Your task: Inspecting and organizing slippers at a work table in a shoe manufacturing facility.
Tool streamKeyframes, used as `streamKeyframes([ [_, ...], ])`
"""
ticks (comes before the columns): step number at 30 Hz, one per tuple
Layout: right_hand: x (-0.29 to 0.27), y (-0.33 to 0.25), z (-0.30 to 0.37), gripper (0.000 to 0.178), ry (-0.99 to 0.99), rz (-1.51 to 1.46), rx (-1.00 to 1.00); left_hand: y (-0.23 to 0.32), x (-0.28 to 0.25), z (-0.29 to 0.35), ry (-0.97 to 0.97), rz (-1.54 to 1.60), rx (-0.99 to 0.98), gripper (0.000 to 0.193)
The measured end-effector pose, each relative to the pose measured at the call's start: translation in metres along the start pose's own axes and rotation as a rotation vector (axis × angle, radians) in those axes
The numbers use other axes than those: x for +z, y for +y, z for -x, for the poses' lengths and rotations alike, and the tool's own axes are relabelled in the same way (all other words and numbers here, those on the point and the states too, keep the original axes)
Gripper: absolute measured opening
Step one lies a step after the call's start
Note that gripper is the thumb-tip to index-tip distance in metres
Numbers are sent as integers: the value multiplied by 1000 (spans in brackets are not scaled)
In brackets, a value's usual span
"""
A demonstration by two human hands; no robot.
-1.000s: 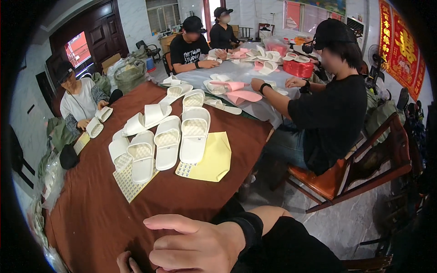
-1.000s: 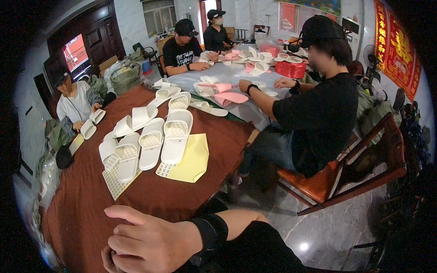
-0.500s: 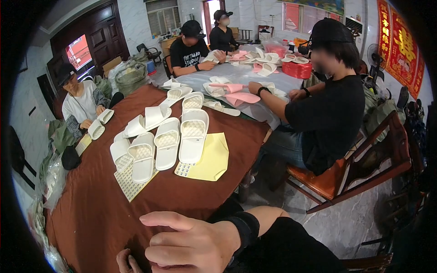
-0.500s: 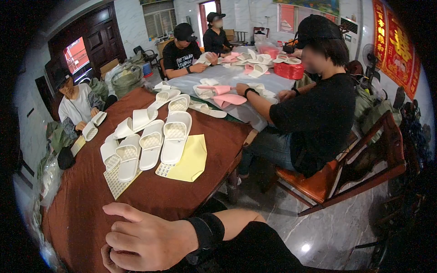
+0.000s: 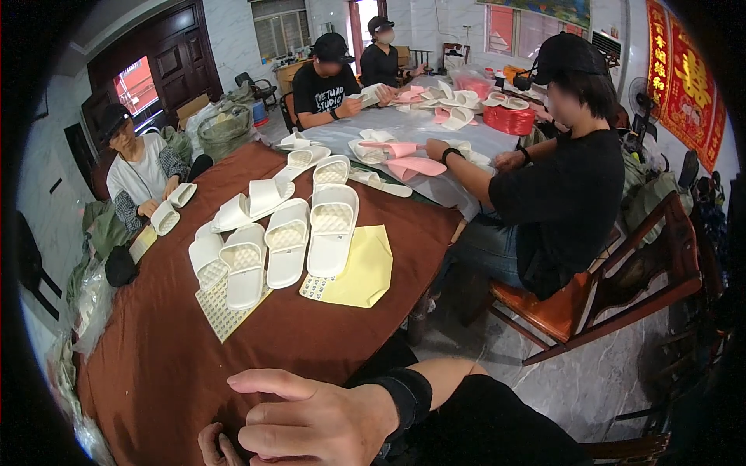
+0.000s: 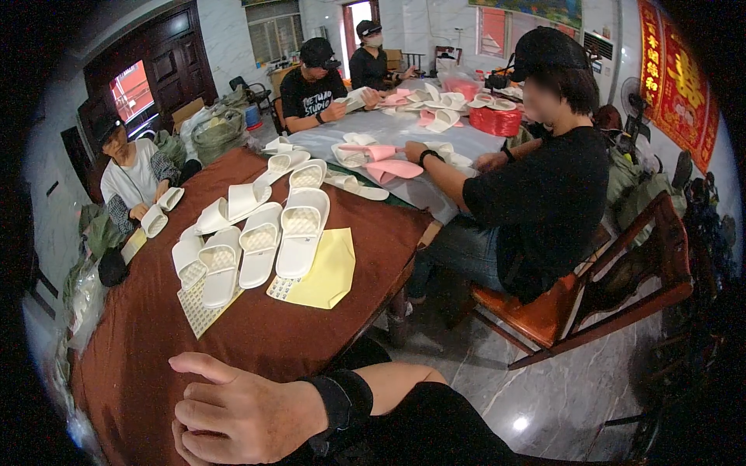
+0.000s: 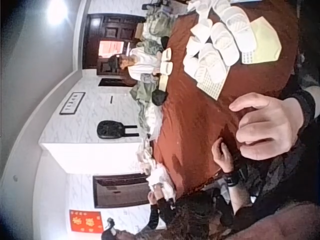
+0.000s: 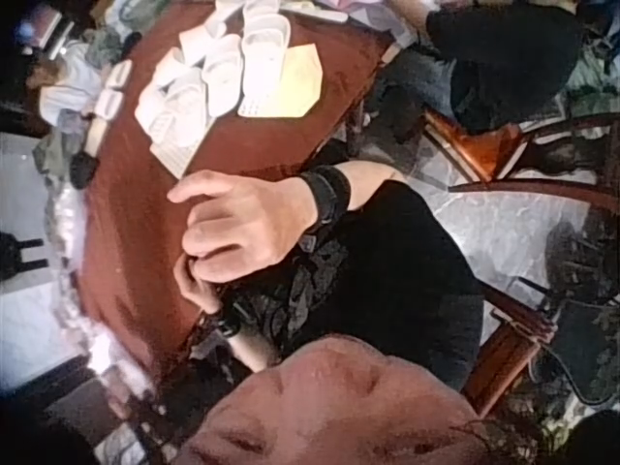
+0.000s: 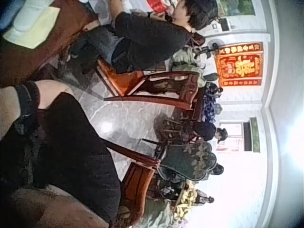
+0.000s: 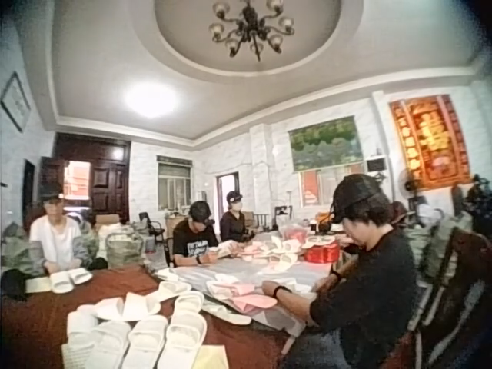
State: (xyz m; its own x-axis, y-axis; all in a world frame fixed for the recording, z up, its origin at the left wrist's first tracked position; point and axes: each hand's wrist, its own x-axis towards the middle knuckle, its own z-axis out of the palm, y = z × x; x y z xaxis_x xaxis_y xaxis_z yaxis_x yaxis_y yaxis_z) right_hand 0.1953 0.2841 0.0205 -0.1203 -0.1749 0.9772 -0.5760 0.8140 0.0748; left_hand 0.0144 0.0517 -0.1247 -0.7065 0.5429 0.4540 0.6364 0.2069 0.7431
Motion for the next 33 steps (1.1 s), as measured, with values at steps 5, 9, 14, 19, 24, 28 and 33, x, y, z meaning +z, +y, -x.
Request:
streamKeyframes([
  [5, 4, 1, 0, 24, 15, -3, -6, -5, -3, 0, -22, 0, 7, 27],
  [9, 7, 3, -1, 25, 13, -3, -15, -13, -5, 1, -37, 40, 9, 32],
  [14, 15, 6, 1, 26, 32, -16, 3, -22, -7, 5, -51, 40, 8, 36],
  [19, 22, 10, 5, 27, 28, -24, 17, -26, -8, 8, -61, 43, -53, 38],
  [24, 24, 12, 7, 28, 4, -36, 28, -41, -10, 14, -101, 176, -145, 40],
  [28, 23, 11, 6, 29, 3, -33, 20, -43, -12, 16, -107, 114, -40, 42],
  [33, 23, 9, 5, 28, -2, -29, 15, -34, -9, 11, -99, 245, -202, 44],
])
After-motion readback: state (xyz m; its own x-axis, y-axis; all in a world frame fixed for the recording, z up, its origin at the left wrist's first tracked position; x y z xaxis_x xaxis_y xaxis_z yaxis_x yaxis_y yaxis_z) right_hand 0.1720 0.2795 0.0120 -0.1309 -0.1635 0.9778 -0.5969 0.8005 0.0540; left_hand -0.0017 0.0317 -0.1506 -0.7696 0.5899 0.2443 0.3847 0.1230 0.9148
